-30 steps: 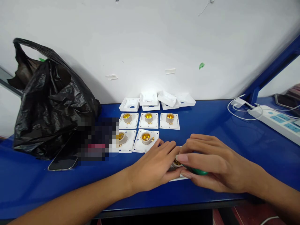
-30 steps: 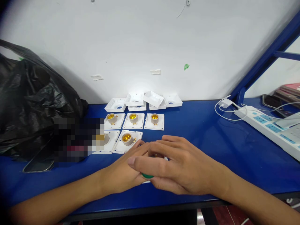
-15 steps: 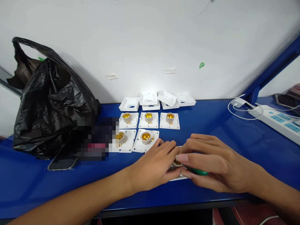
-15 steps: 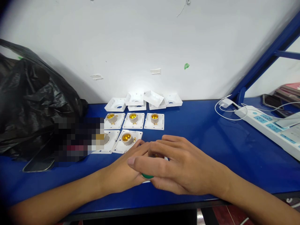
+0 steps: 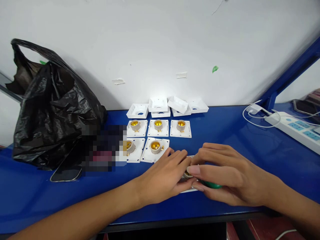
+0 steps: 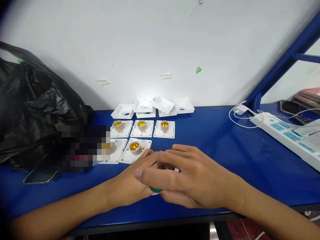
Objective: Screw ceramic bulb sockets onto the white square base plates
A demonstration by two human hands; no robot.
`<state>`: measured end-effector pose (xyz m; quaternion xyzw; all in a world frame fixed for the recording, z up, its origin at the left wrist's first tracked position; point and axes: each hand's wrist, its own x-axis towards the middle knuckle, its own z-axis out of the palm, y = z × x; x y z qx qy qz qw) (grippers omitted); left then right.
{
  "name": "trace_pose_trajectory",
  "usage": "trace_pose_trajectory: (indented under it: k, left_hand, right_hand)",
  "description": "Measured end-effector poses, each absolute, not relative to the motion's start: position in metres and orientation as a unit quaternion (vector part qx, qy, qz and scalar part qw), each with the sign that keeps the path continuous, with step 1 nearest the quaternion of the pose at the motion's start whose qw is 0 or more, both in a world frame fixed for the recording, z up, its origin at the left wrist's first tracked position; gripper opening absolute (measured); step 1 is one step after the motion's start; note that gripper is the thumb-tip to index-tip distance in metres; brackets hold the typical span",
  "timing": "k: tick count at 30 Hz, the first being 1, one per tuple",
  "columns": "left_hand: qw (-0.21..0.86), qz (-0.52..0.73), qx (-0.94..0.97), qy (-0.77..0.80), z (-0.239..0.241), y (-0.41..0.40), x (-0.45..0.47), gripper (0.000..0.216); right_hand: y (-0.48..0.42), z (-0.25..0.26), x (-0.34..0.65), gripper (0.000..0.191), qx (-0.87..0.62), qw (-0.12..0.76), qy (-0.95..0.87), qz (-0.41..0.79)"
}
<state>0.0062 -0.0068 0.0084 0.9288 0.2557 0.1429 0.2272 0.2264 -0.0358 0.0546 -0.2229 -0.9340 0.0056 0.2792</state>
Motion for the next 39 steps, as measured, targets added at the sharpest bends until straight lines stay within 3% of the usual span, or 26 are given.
trace_pose_trajectory:
  k: [39]
  left_hand:
    - [0.207,0.139,0.935,0.254,0.0061,-0.0069,0.0057,0.023]
  right_hand:
    - [-0.0371,0.0533,0.2273,0.032,-0.224,0.28,-0.933,0.001]
